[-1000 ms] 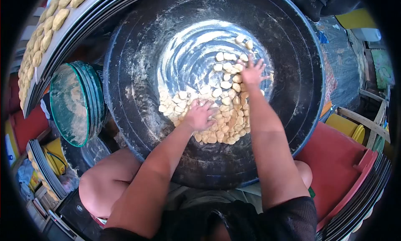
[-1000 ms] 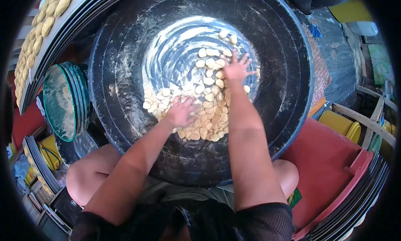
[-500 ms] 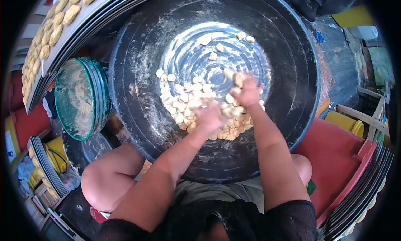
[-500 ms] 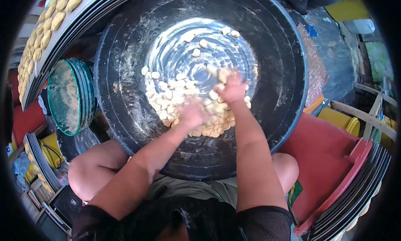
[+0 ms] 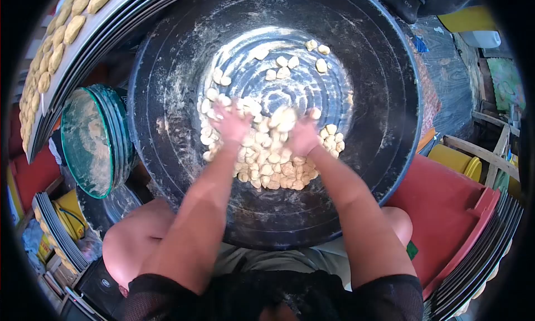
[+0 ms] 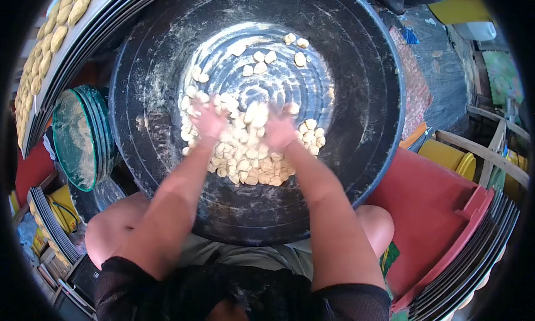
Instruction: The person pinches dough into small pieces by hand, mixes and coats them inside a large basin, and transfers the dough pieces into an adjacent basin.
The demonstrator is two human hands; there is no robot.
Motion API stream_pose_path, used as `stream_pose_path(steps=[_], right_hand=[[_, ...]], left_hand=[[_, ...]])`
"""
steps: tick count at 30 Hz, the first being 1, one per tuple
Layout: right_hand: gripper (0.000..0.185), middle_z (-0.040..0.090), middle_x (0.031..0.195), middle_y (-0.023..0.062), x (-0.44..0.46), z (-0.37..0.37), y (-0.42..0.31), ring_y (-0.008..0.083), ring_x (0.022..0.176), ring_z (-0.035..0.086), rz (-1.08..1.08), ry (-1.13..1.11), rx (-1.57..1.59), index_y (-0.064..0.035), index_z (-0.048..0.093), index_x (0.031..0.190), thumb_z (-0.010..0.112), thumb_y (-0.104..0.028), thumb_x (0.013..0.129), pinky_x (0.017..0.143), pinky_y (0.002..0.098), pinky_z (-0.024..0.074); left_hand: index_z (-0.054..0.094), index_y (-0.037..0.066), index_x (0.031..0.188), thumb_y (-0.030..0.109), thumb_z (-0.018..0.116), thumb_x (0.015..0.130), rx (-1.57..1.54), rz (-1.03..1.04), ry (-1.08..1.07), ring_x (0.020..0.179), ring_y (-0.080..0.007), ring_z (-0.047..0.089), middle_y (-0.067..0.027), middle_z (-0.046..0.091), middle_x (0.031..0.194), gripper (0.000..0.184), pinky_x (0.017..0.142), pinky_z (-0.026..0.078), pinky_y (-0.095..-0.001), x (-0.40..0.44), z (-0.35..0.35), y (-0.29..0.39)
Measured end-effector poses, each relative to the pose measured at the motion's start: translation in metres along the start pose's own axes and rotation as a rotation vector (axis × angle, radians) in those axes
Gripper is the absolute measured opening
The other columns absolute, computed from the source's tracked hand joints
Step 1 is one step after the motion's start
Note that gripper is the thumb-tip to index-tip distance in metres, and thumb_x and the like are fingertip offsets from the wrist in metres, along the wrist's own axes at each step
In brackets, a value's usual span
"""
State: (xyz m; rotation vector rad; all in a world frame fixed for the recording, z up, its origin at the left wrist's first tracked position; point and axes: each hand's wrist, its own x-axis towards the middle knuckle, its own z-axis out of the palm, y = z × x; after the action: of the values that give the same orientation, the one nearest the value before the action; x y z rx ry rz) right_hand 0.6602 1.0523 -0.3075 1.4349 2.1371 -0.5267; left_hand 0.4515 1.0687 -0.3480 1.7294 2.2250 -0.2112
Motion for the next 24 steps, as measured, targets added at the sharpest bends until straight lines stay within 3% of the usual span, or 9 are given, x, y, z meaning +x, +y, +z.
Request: stream_pose_path(steps=[3,6,9,12,15,18,21,23,24], right_hand=[[0.077,0.031,0.146,0.0185,0.038,0.023,0.109,0.0384,0.141,0.014,0.566,0.755,0.365,-0.0181,0.037,0.141,0.056,-0.061,0.08,0.112,0.0613,0.013],[0.089,0.028,0.149,0.0177,0.084,0.0,0.165,0.0378,0.141,0.016,0.569,0.715,0.828,-0.0185,0.031,0.146,0.057,-0.068,0.076,0.112,0.0586,0.0113],[0.097,0.026,0.151,0.0177,0.161,-0.024,0.135,0.0371,0.14,0.021,0.624,0.599,0.936,-0.0177,0.03,0.147,0.064,-0.067,0.07,0.113,0.0577,0.0105],[0.086,0.015,0.157,0.0087,0.136,-0.082,0.034,0.0332,0.144,0.011,0.128,0.224,0.518,-0.0242,0.037,0.144,0.055,-0.072,0.074,0.108,0.0678,-0.0034],[0.075,0.036,0.148,0.0085,0.099,-0.068,-0.079,0.031,0.143,0.015,-0.228,-0.046,0.185,-0.0214,0.045,0.139,0.049,-0.068,0.08,0.1,0.0778,-0.001],[0.063,0.045,0.141,0.0087,0.016,0.022,-0.144,0.0301,0.139,0.025,-0.591,0.228,0.343,-0.0183,0.049,0.135,0.057,-0.051,0.083,0.112,0.0605,0.0109],[0.055,0.044,0.143,0.0066,-0.013,0.062,-0.098,0.027,0.137,0.031,-0.907,0.311,0.186,-0.019,0.052,0.133,0.057,-0.043,0.084,0.113,0.0507,0.0206],[0.051,0.042,0.145,0.0045,-0.011,0.052,-0.024,0.0245,0.134,0.035,-0.713,-0.006,0.442,-0.0207,0.052,0.133,0.054,-0.042,0.087,0.113,0.0496,0.0203],[0.049,0.039,0.147,0.004,-0.019,0.034,0.01,0.0235,0.136,0.034,-0.621,0.065,0.123,-0.0277,0.051,0.135,0.052,-0.043,0.088,0.114,0.0529,0.015]], left_hand=[[0.032,0.012,0.145,0.053,0.052,0.088,-0.178,0.4,-0.09,0.137,-0.0383,0.028,-0.019,0.027,0.148,0.073,0.111,0.023,-0.0551,-0.053,0.005,0.023],[0.051,0.01,0.13,0.045,0.056,0.088,-0.308,0.617,-0.128,0.125,-0.0378,0.043,-0.0168,0.041,0.138,0.055,0.106,0.035,-0.0488,-0.027,-0.001,0.014],[0.063,0.007,0.107,0.034,0.058,0.089,-0.632,0.238,0.171,0.112,-0.0337,0.053,-0.0153,0.053,0.125,0.033,0.099,0.042,-0.0432,0.027,-0.028,0.004],[0.06,0.009,0.118,0.035,0.055,0.091,-0.633,0.119,0.304,0.113,-0.0364,0.052,-0.0202,0.054,0.123,0.038,0.099,0.038,-0.0459,0.095,-0.024,-0.038],[0.049,0.01,0.133,0.046,0.049,0.091,-0.675,-0.041,0.242,0.119,-0.0374,0.048,-0.0214,0.05,0.129,0.055,0.101,0.034,-0.0477,0.115,-0.021,-0.056],[0.03,0.015,0.146,0.056,0.043,0.091,-0.496,0.127,0.201,0.136,-0.0358,0.029,-0.0208,0.037,0.142,0.07,0.112,0.017,-0.0496,0.101,0.011,-0.052],[0.021,0.016,0.149,0.06,0.041,0.091,-0.145,0.271,-0.017,0.143,-0.0341,0.013,-0.0205,0.02,0.152,0.076,0.115,0.003,-0.0505,0.041,0.006,-0.02],[0.023,0.01,0.148,0.061,0.042,0.089,0.182,0.56,-0.195,0.144,-0.0325,0.011,-0.0187,0.009,0.156,0.08,0.115,0.004,-0.0507,-0.009,0.004,0.01],[0.025,0.01,0.147,0.059,0.043,0.09,0.084,0.583,-0.147,0.143,-0.0315,0.015,-0.0185,0.012,0.155,0.077,0.115,0.005,-0.0512,-0.03,0.015,0.018]])
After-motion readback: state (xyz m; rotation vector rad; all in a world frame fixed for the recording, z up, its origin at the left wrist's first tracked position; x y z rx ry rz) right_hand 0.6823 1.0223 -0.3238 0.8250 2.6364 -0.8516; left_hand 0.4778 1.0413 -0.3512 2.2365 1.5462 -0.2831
